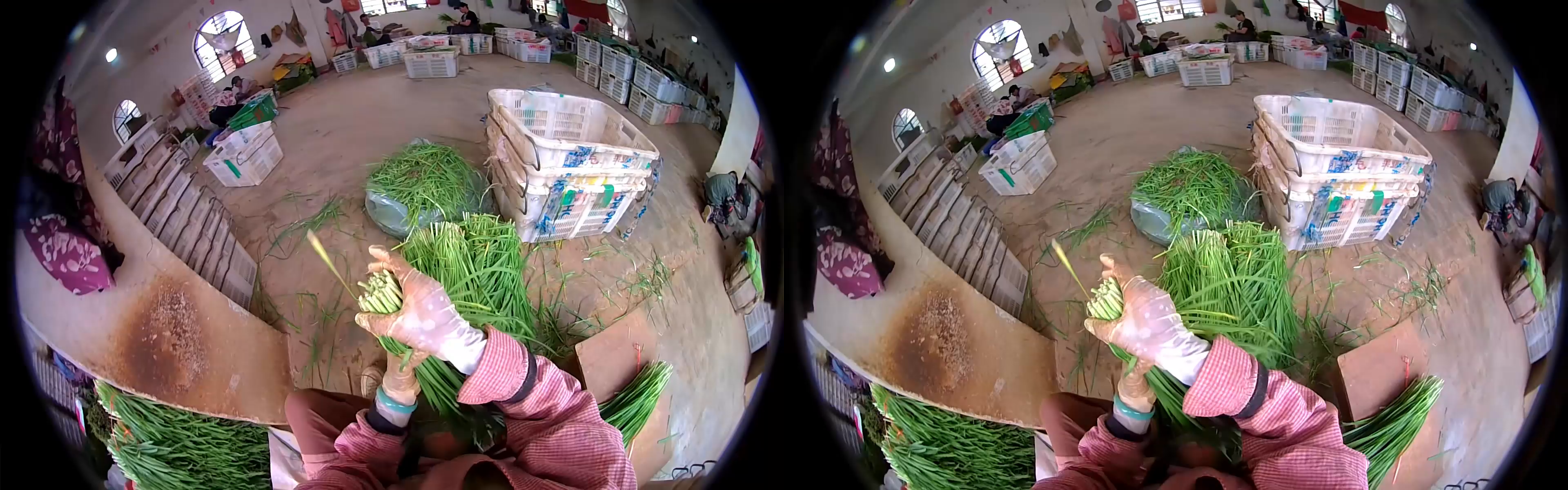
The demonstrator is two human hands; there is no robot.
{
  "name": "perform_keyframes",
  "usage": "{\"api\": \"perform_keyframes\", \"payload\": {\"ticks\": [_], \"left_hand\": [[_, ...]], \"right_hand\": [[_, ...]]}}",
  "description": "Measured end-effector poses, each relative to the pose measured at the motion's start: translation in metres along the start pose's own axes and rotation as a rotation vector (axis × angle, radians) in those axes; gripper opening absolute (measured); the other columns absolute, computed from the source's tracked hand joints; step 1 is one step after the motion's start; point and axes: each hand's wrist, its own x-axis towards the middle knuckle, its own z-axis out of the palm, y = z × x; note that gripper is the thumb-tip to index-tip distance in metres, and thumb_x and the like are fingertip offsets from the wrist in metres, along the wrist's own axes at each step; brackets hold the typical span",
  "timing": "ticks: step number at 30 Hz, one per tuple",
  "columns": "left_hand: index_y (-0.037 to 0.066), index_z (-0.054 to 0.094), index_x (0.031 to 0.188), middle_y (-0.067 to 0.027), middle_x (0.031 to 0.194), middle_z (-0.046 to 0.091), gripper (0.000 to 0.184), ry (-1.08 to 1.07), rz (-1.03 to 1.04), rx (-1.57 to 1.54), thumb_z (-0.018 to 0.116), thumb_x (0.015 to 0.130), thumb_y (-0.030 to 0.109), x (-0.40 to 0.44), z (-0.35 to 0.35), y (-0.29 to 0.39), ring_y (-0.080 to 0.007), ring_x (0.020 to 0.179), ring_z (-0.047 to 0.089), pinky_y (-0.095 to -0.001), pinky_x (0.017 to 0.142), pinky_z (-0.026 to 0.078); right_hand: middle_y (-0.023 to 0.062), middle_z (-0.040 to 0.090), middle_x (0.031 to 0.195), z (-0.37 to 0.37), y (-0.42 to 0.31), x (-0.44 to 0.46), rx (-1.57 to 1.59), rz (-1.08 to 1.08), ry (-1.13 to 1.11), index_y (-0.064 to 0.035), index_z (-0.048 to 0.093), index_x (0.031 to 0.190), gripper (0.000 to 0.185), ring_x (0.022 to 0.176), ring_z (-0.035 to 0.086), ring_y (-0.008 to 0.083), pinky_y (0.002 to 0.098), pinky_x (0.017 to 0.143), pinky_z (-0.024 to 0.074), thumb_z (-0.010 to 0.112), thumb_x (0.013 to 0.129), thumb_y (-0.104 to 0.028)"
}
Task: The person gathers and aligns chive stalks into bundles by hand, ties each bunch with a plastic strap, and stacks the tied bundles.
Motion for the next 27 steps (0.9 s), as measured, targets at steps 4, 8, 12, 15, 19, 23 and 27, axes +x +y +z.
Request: {"api": "perform_keyframes", "payload": {"ticks": [4, 8, 12, 15, 19, 23, 27], "left_hand": [[0.000, 0.038, 0.122, -0.0141, 0.118, 0.048, 0.057, 0.204, 0.012, -0.400, 0.063, 0.073, 0.016, -0.027, 0.023, -0.007, -0.0259, 0.105, 0.050, -0.0390, 0.092, 0.042], [0.000, 0.050, 0.110, -0.0131, 0.105, 0.057, 0.039, 0.173, -0.056, -0.585, 0.061, 0.075, 0.014, -0.030, 0.032, 0.012, -0.0246, 0.093, 0.057, -0.0388, 0.085, 0.047], [0.005, 0.045, 0.117, -0.0098, 0.109, 0.054, 0.056, 0.172, -0.041, -0.423, 0.068, 0.072, 0.028, -0.047, 0.041, 0.011, -0.0241, 0.098, 0.054, -0.0397, 0.088, 0.044], [0.008, 0.037, 0.124, -0.0082, 0.122, 0.045, 0.068, 0.250, 0.139, -0.203, 0.070, 0.070, 0.031, -0.072, 0.037, 0.017, -0.0222, 0.109, 0.046, -0.0385, 0.091, 0.041], [0.007, 0.035, 0.125, -0.0090, 0.122, 0.043, 0.071, 0.275, 0.400, -0.497, 0.069, 0.070, 0.037, -0.097, -0.011, 0.117, -0.0253, 0.111, 0.044, -0.0436, 0.094, 0.038], [0.006, 0.043, 0.119, -0.0116, 0.115, 0.051, 0.058, 0.421, 0.811, -0.502, 0.067, 0.074, 0.034, -0.144, -0.087, 0.218, -0.0277, 0.103, 0.051, -0.0434, 0.092, 0.040], [0.004, 0.046, 0.118, -0.0081, 0.113, 0.053, 0.053, 0.387, 0.544, -0.399, 0.069, 0.073, 0.021, -0.162, -0.114, 0.206, -0.0225, 0.103, 0.050, -0.0354, 0.092, 0.040]], "right_hand": [[0.0268, 0.015, 0.137, -0.012, -0.007, -0.056, -0.689, 0.006, -0.194, 0.0027, -0.004, 0.134, 0.125, 0.126, 0.022, 0.0385, 0.0452, 0.104, 0.0162, 0.075, 0.052, -0.050], [0.0198, 0.036, 0.129, -0.023, 0.044, -0.128, -0.065, 0.131, -0.141, 0.0020, 0.002, 0.135, 0.126, 0.118, 0.038, 0.0303, 0.0324, 0.099, 0.0293, 0.083, 0.046, -0.038], [0.0131, 0.052, 0.114, -0.017, 0.024, -0.112, -0.004, 0.224, -0.130, 0.0013, 0.031, 0.128, 0.089, 0.104, 0.050, 0.0206, 0.0287, 0.091, 0.0381, 0.079, 0.056, -0.021], [0.0139, 0.053, 0.113, 0.016, -0.014, -0.057, -0.072, 0.073, -0.362, 0.0045, 0.031, 0.126, 0.087, 0.103, 0.051, 0.0193, 0.0289, 0.090, 0.0390, 0.077, 0.057, -0.020], [0.0188, 0.040, 0.127, 0.125, -0.105, 0.013, -0.356, -0.168, -0.712, -0.0028, 0.014, 0.136, 0.103, 0.117, 0.040, 0.0232, 0.0316, 0.098, 0.0306, 0.077, 0.057, -0.027], [0.0288, 0.040, 0.122, 0.245, -0.125, 0.042, -0.552, -0.391, -0.863, -0.0014, 0.003, 0.136, 0.122, 0.114, 0.042, 0.0356, 0.0356, 0.094, 0.0352, 0.081, 0.049, -0.035], [0.0217, 0.048, 0.118, 0.254, -0.062, 0.012, -0.389, -0.196, -0.691, -0.0035, 0.000, 0.136, 0.124, 0.107, 0.049, 0.0314, 0.0364, 0.090, 0.0401, 0.083, 0.048, -0.028]]}}
